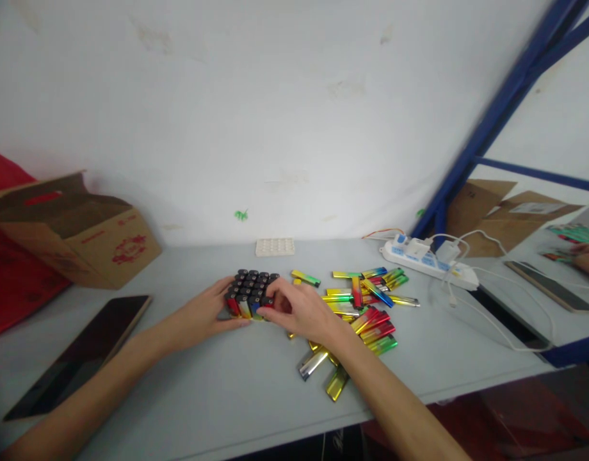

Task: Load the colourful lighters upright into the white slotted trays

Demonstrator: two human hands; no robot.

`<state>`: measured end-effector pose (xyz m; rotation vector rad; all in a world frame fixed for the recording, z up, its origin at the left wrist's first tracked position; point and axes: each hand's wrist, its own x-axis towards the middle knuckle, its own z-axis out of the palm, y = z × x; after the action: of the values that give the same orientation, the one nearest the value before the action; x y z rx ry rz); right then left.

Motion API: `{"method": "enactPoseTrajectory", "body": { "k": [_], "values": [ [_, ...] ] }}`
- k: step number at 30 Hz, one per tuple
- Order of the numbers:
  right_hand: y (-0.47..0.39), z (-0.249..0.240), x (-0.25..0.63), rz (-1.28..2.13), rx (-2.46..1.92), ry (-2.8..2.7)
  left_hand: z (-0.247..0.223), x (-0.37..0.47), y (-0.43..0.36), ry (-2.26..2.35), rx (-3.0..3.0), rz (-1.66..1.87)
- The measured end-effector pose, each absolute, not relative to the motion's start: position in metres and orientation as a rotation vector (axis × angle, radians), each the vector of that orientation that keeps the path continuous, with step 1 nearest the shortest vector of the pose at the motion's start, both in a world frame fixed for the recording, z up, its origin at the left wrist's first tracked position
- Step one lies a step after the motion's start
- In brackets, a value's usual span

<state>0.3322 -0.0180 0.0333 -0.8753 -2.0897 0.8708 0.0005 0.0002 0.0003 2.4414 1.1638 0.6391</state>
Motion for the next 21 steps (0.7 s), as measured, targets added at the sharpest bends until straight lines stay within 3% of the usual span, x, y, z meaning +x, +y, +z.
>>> {"method": "enactPoseTrajectory", "body": {
  "k": [13, 21],
  "values": [
    [-0.017, 0.03, 0.334, 0.809, -0.801, -2.188, -0.004, -0.003, 0.004, 1.143, 2.438, 0.658],
    [-0.012, 0.041, 0.346, 0.635, -0.99, -2.088, 0.0, -0.003, 0.002, 1.168, 2.439, 0.639]
  ]
}}
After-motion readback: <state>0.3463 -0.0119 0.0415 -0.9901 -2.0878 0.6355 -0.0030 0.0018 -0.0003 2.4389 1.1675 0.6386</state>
